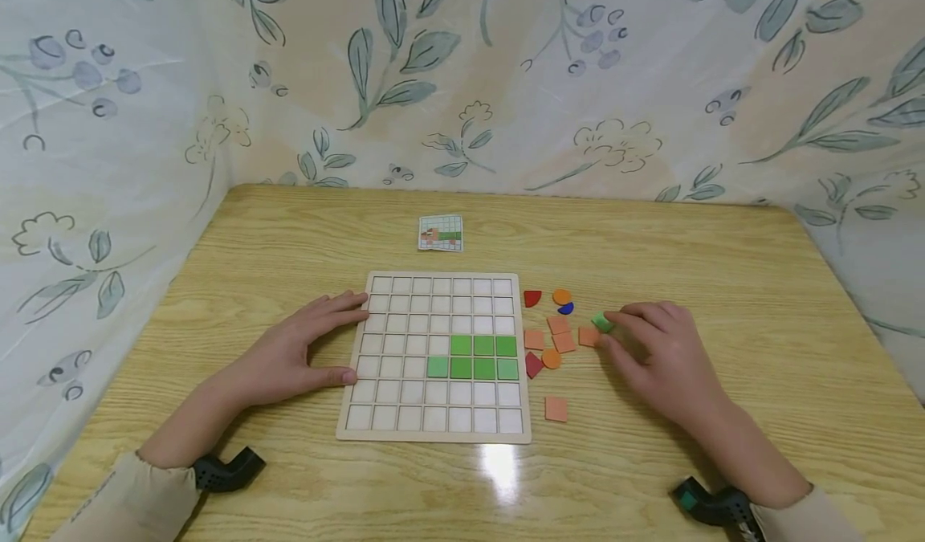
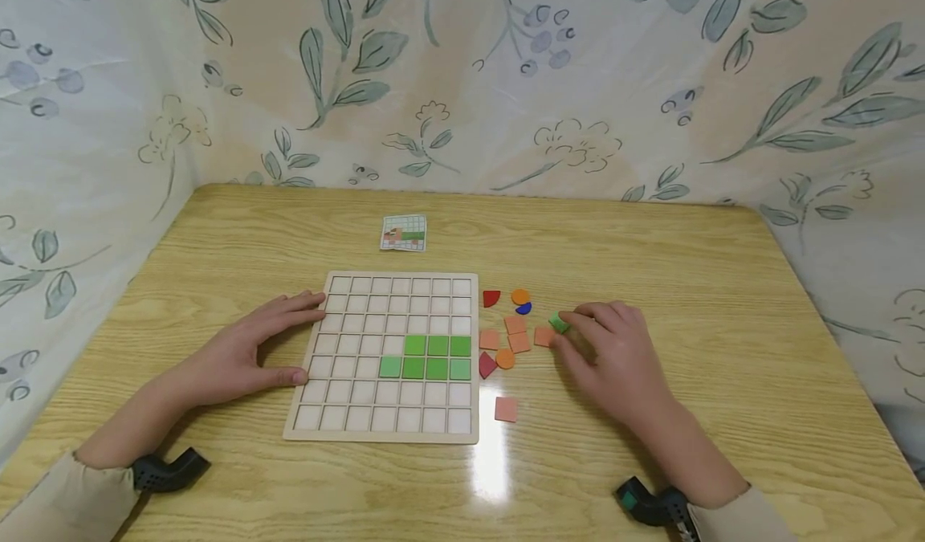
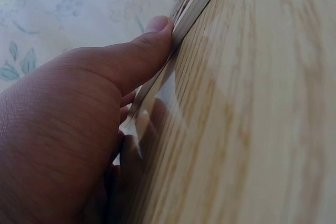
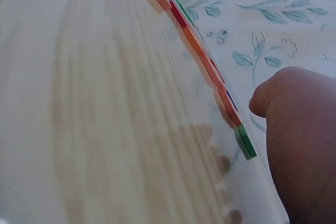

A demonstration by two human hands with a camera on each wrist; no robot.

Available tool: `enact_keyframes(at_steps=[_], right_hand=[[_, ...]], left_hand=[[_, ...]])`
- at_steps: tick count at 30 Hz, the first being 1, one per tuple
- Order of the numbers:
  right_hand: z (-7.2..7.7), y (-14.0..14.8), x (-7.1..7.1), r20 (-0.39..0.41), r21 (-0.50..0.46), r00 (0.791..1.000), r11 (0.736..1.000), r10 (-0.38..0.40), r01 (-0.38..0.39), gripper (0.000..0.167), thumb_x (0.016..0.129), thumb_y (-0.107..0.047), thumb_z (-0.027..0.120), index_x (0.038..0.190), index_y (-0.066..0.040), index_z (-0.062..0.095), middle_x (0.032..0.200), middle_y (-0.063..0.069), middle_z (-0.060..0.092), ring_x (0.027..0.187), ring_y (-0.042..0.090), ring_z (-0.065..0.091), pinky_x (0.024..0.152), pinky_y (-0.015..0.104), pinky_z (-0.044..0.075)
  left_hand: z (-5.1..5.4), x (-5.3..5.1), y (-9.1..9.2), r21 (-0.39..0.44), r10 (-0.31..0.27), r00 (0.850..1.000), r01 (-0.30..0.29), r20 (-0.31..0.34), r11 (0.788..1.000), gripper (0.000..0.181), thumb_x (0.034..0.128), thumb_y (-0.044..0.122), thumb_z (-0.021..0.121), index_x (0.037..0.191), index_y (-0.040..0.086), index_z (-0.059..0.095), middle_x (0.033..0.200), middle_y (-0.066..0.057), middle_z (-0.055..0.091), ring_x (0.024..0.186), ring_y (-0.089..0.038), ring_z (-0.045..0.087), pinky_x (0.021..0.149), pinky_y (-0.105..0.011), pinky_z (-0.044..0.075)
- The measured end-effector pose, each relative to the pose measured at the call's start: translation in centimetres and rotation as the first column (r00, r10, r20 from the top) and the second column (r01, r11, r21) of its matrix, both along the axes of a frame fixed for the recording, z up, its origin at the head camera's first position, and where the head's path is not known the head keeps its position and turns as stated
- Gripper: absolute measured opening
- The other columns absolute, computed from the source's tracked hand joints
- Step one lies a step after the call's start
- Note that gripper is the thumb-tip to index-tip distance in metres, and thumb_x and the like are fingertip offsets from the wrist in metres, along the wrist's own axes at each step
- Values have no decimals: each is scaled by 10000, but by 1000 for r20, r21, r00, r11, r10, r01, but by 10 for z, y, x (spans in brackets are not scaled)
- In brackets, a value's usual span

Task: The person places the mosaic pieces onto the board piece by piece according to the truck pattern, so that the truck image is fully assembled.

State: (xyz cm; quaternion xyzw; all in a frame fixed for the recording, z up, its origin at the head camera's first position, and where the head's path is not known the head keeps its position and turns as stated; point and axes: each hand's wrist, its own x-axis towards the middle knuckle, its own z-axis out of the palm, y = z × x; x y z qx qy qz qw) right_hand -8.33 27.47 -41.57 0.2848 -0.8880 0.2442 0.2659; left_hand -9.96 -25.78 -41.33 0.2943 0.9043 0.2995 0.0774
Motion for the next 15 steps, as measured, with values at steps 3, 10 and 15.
enact_keyframes(at_steps=[3,10,15], right_hand=[[-2,7,1,5,-6,1000,1000,-13,13,563,1091,-503,620,1117,21,824,1023,173,752,958,404,632,847,567,428],[-6,19,2,31,-8,998,998,-58,58,340,953,-260,807,1136,26,816,1039,203,752,969,423,636,866,585,437],[-6,21,3,62,8,994,996,-88,88,373,803,-73,906,1146,41,810,1054,218,751,984,431,644,881,591,451]], left_hand=[[-1,0,0,-1,-3,1000,3,-2,1000,862,931,520,867,1663,253,498,1779,38,320,1646,-388,230,1277,-686,240],[1,0,-1,4,-2,1000,2,-1,1000,873,917,520,879,1658,245,507,1776,40,325,1643,-379,239,1268,-700,243],[0,0,0,5,-7,1000,7,3,1000,866,921,525,874,1656,247,510,1778,44,320,1644,-381,236,1268,-699,244]])
